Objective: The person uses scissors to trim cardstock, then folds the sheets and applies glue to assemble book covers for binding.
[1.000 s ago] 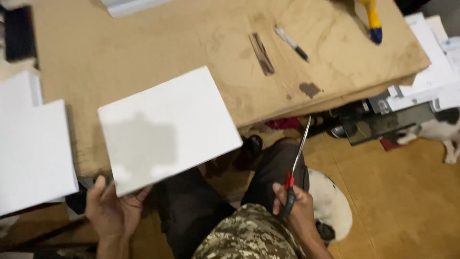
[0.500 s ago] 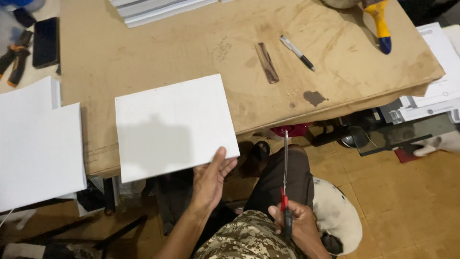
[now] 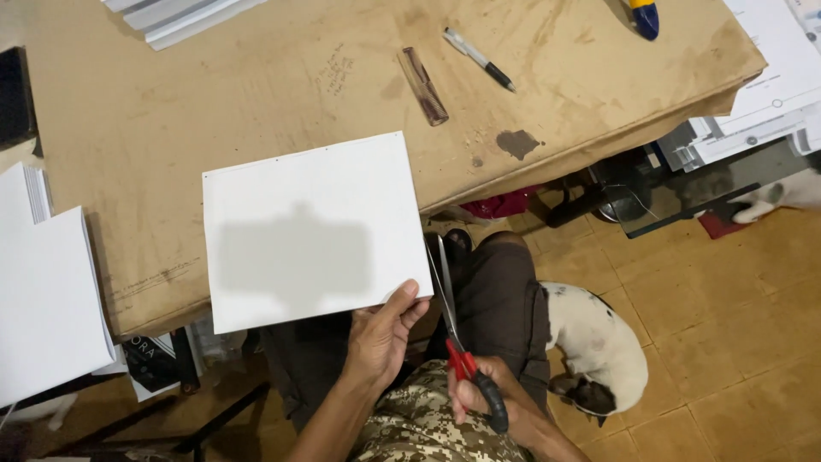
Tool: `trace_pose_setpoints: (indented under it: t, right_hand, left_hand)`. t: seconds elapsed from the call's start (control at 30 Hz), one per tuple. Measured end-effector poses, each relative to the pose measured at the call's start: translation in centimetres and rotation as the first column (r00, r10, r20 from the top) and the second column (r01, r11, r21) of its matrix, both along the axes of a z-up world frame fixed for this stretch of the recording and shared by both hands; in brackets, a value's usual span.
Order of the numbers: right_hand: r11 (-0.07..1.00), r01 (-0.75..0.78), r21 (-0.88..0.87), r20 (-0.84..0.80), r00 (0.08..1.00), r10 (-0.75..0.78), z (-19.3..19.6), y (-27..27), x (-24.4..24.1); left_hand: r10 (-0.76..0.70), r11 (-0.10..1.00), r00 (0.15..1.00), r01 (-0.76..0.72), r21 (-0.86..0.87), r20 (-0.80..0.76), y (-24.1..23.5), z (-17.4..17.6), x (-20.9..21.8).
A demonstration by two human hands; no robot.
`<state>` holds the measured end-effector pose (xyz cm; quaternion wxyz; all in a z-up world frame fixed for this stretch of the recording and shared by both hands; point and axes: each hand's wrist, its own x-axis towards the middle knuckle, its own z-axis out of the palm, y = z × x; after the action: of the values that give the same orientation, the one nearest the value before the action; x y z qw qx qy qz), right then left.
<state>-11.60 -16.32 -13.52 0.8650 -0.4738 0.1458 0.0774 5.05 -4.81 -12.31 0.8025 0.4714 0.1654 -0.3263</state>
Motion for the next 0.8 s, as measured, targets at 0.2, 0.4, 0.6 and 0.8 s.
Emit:
trace_pose_setpoints:
  t: [0.2,0.4,0.6,0.8]
  right_hand:
    - [0.997,-0.038,-0.074,-0.034,0.999,0.036,3.1,0.1,1.4]
    - [0.998,-0.013,-0.069,-0.033,0.999,0.011,3.2,0.8,1.7]
    - [0.997,0.027,-0.070,-0.038,0.999,-0.029,2.5,1.4,1.6]
    - [0.996,0.074,0.042,-0.123,0.990,-0.068,0.2,2.0,1.0]
  left_hand:
    - [0.011,1.000,1.000,-0.011,0.010,0.014,-0.2,0.6,0.0]
    - [0.012,1.000,0.999,-0.012,-0.010,0.036,-0.2,1.3,0.1]
    - [0.007,1.000,0.999,-0.007,0.002,0.035,-0.3,2.2,0.1]
    - [-0.001,1.000,1.000,0.001,0.007,0.030,0.0,1.0,-0.1]
